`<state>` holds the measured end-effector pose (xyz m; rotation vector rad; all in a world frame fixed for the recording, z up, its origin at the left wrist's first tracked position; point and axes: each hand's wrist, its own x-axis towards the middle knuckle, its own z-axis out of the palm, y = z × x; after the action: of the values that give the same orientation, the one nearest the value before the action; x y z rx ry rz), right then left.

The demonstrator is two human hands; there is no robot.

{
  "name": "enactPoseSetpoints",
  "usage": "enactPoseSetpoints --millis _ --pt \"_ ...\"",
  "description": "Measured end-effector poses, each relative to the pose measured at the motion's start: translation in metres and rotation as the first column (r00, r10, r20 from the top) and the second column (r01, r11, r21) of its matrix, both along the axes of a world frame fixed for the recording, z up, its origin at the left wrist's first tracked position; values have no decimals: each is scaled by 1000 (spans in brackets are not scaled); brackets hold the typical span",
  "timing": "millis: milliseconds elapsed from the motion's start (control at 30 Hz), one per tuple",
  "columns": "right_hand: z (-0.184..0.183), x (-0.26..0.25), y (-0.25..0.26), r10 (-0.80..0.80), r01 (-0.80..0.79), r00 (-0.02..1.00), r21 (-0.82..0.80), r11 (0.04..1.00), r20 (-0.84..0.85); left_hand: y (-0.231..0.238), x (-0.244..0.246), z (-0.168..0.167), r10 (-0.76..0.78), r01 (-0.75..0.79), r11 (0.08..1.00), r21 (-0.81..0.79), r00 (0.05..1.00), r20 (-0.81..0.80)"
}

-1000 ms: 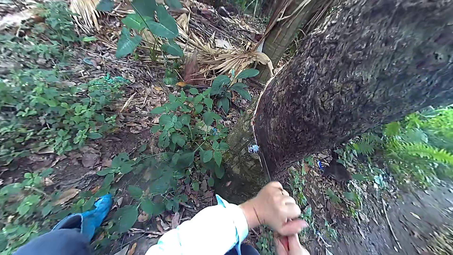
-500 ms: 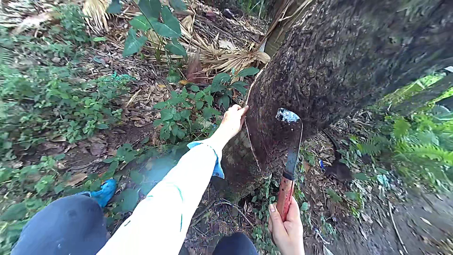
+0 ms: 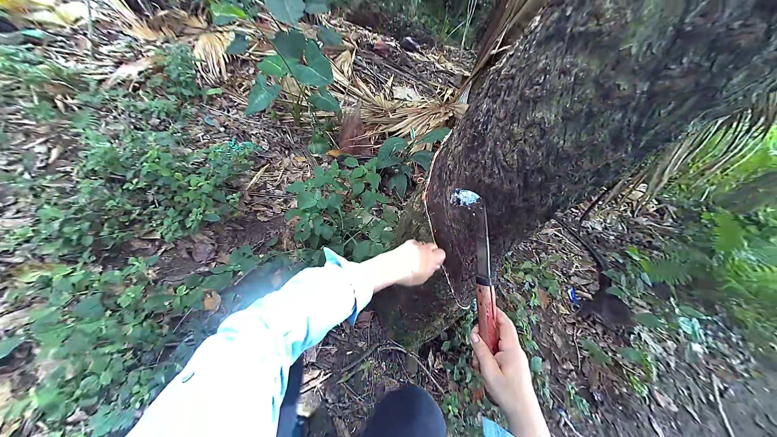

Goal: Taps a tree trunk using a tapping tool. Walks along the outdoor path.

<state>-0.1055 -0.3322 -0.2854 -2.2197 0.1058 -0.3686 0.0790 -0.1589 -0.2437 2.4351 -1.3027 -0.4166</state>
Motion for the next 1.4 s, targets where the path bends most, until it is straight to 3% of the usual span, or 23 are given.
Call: enactPoseSetpoints --millis 67,133,200,233,433,667,800,833,900,1000,1167,1267,1400 --pt "-1 18 8 27 -25 999 -83 996 18 14 -17 -4 -111 155 955 -254 978 178" --pt "-4 36 21 44 -42 999 -150 988 7 18 -20 -10 -99 319 818 -478 898 429" --pt "-3 51 38 8 -17 998 -174 985 -54 12 -10 -14 -25 422 687 -592 828 560" --pt "-3 57 46 -30 11 995 -199 980 -93 8 -2 -15 -13 436 665 -606 818 575" --pt "-9 79 78 -226 149 955 -346 926 -192 -10 38 -24 -142 379 774 -507 884 445" --pt "-21 98 118 -351 261 915 -373 890 -198 -11 63 -57 -127 486 635 -600 832 540" --pt "-22 94 129 -317 141 799 -353 925 -510 0 61 -106 -129 339 619 -709 934 334" --pt "-29 91 130 -331 157 816 -369 916 -474 1 58 -110 -76 345 584 -734 924 374" --pt "-48 83 131 -367 249 901 -419 873 -230 -4 51 -107 87 413 471 -779 858 506" --pt "-56 82 125 -375 363 925 -453 814 66 -19 50 -88 148 512 343 -788 798 583" --pt "-40 86 124 -352 356 931 -465 811 98 -29 60 -79 125 521 253 -816 818 561" --pt "-40 94 132 -352 369 928 -445 816 125 -25 68 -78 103 533 239 -812 817 567" --pt "-67 107 138 -353 399 917 -455 796 187 -19 77 -91 97 588 277 -760 770 631"
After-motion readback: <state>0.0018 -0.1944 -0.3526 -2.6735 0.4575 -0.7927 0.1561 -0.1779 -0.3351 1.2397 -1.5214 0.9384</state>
